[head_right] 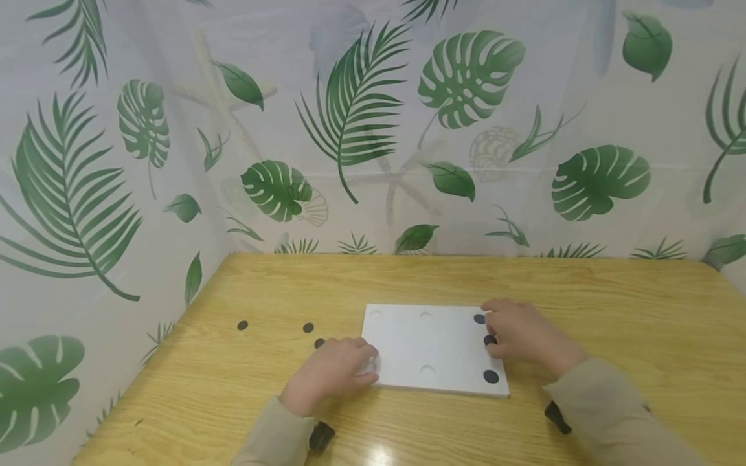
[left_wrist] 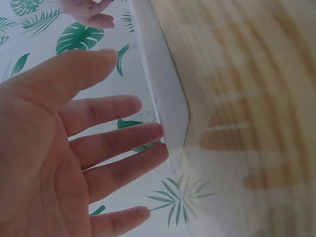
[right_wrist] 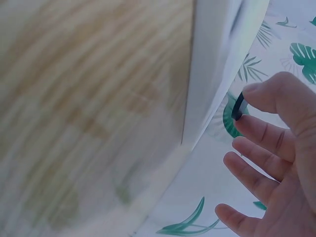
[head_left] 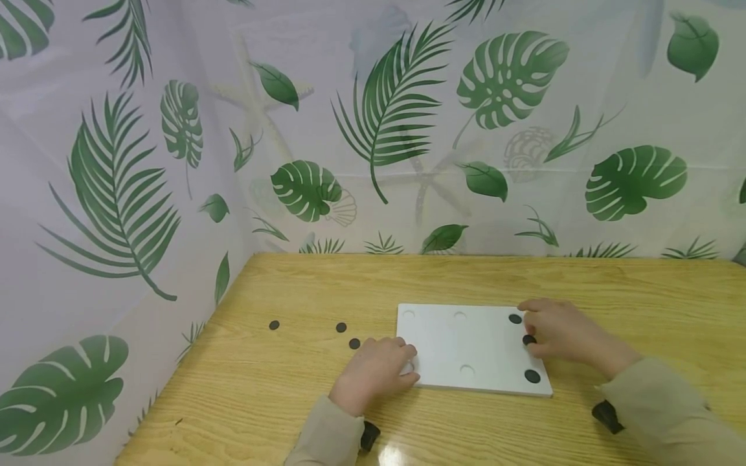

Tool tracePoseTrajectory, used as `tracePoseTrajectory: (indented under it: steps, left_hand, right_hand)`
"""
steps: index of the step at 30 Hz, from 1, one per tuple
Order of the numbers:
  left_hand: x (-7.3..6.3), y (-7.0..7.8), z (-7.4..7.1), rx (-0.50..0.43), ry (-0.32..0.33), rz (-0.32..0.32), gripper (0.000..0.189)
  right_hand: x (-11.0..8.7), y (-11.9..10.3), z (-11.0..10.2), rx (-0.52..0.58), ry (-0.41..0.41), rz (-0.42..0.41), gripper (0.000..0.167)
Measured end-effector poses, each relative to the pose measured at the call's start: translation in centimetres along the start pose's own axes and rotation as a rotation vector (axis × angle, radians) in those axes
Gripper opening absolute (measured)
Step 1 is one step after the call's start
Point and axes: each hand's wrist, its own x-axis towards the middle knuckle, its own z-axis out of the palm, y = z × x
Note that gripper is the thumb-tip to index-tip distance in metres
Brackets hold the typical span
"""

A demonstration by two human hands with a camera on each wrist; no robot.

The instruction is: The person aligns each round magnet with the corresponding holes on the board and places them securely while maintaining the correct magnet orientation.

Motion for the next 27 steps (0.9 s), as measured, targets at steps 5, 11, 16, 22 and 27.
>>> tracePoseTrajectory:
  steps: [5,11,16,22,27]
  left_hand:
    - [0.0,0.0,-0.1,-0.002,-0.001,0.004,0.026]
    - [0.0,0.1,-0.2,-0.005,-0.003,0.000,0.027]
    - [-0.1,0.1,-0.2,-0.009,-0.006,-0.004,0.028]
    - [0.0,0.1,-0.2,-0.009,-0.019,-0.011,0.028]
    - [0.1,0.1,-0.2,-0.001,-0.023,-0.005,0.026]
  right_hand:
    - [0.3,-0.7,-0.1,-0.002,-0.007,-0.010,0.019]
    - [0.6,-1.5,-0.1,0.012,-0.025,-0.027,0.020]
    - [0.9,-2.1,-0.2,0.008,-0.031,-0.056,0.021]
    - [1.3,-3.2,-0.2,0.006,-0.045,-0.075,0.022]
    - [1.5,-4.0,-0.3,-0.012,-0.056,-0.082,0.022]
